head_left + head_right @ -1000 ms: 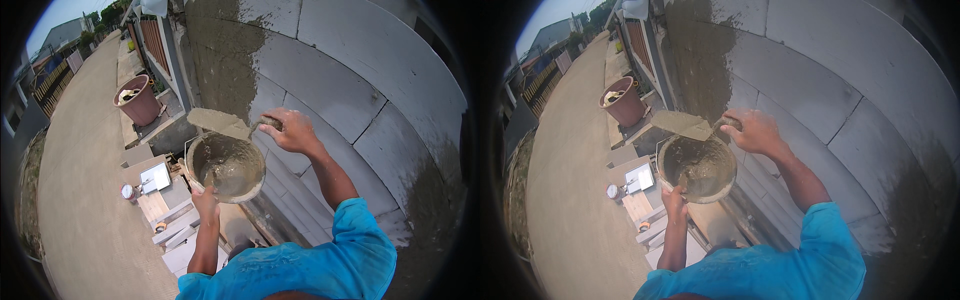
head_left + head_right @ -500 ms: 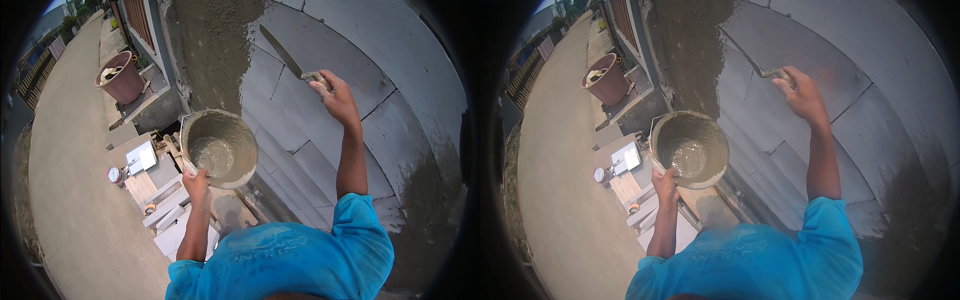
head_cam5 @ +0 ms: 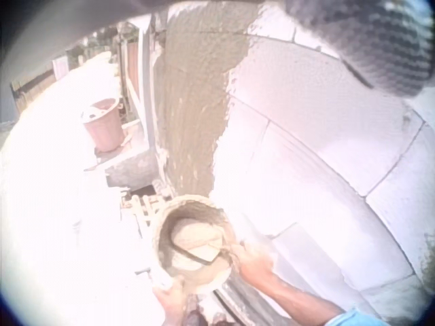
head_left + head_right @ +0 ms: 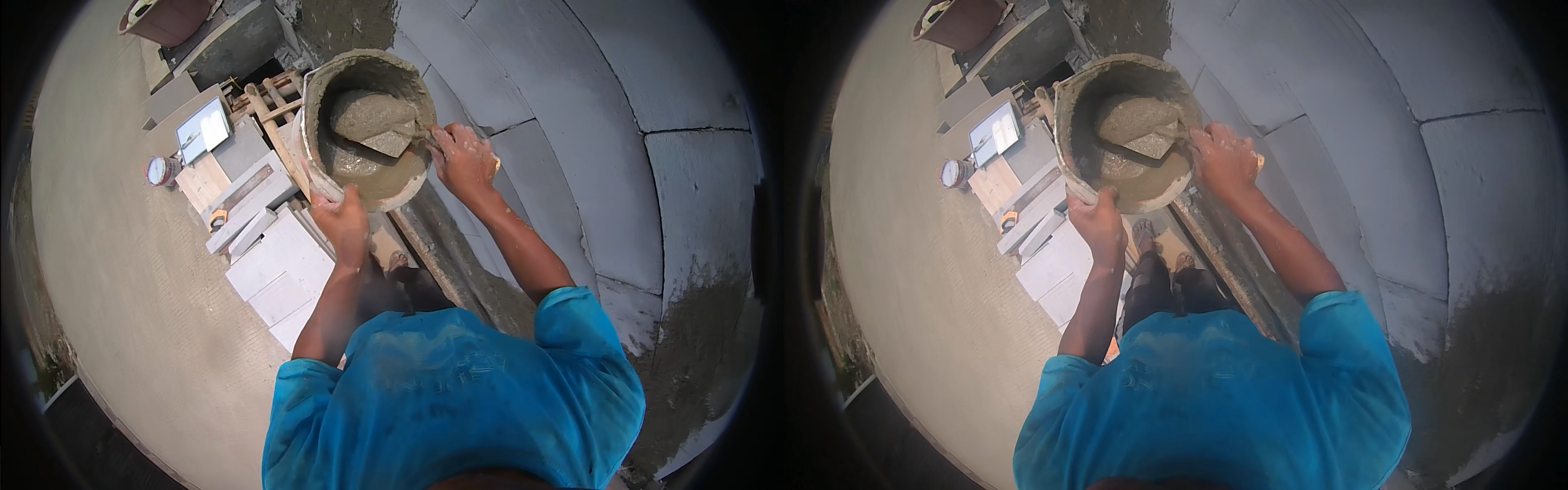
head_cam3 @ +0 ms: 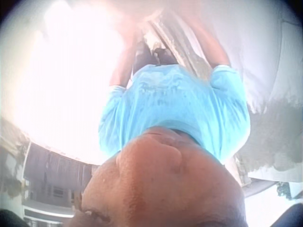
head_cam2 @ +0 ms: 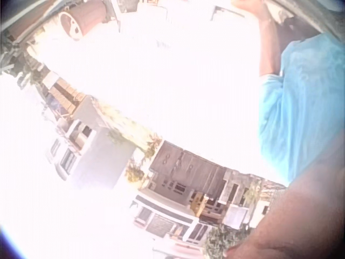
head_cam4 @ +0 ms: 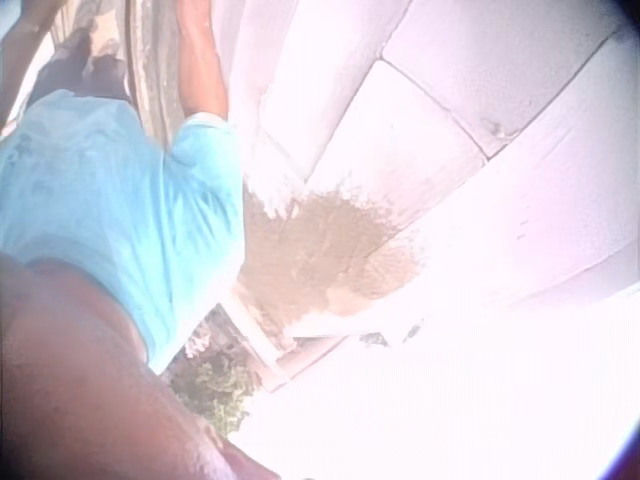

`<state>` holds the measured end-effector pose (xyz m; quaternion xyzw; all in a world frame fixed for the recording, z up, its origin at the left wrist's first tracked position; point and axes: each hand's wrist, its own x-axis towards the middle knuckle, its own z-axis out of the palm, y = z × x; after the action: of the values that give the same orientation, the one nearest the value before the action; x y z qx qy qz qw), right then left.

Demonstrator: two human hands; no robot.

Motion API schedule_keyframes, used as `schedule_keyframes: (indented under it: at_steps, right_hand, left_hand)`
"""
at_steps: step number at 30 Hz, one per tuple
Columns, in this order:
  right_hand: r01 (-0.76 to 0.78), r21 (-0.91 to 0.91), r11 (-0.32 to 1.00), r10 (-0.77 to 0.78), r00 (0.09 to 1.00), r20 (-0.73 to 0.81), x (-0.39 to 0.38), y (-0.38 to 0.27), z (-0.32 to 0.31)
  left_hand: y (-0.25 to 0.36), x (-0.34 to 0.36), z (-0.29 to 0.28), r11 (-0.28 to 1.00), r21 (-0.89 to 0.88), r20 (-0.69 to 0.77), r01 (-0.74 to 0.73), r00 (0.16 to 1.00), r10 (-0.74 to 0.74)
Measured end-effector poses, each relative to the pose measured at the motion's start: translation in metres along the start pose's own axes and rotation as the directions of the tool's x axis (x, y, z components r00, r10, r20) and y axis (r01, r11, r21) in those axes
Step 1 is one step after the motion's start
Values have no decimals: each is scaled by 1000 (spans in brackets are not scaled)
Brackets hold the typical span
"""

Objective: The person scoops cement from a bucket using a trowel and applies it to a tiled wall. They repeatedly smooth the cement on the wall surface and mix additional cement in a bucket on the ground.

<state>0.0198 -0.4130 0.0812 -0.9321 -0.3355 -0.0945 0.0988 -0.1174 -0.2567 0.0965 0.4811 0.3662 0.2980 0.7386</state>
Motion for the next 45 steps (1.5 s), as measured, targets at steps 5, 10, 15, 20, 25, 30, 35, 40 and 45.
schedule_keyframes:
  at_steps: [5, 10, 15, 20, 25, 30, 35, 40, 45]
  right_hand:
    - [17, 42, 999, -16, 1000, -27, -20, 7, 75]
    - [58, 37, 998, -59, 998, 27, -7, 6, 194]
    - [-161, 369, 915, 30, 941, 336, -2, -11, 266]
    - [-499, 655, 567, -11, 791, 612, 18, 69, 425]
    - [-666, 279, 692, 596, 745, 301, 71, 154, 520]
    - [-416, 278, 866, 343, 898, 276, 40, 63, 333]
    - [-142, -66, 988, 132, 525, 841, 1, 13, 327]
    - [-13, -84, 996, 43, 928, 371, -29, 18, 370]
    - [-83, 41, 996, 77, 988, 131, -47, 19, 351]
  left_hand:
    - [-61, 42, -34, 962, -28, -125, 271, 954, -273]
    - [-164, 108, -64, 941, -117, -233, 318, 912, -337]
    - [-283, 145, -157, 940, -1, -395, 340, 864, -313]
    - [-326, 174, -211, 892, 118, -423, 436, 835, -352]
    - [-359, 194, -230, 888, 196, -371, 417, 869, -326]
    - [-364, 188, -198, 903, 232, -260, 363, 917, -302]
    - [-355, 152, -124, 961, 159, -163, 226, 966, -200]
    - [-335, 130, -86, 974, 217, -132, 71, 990, -43]
    - [-300, 149, -74, 966, 104, -182, 239, 959, -217]
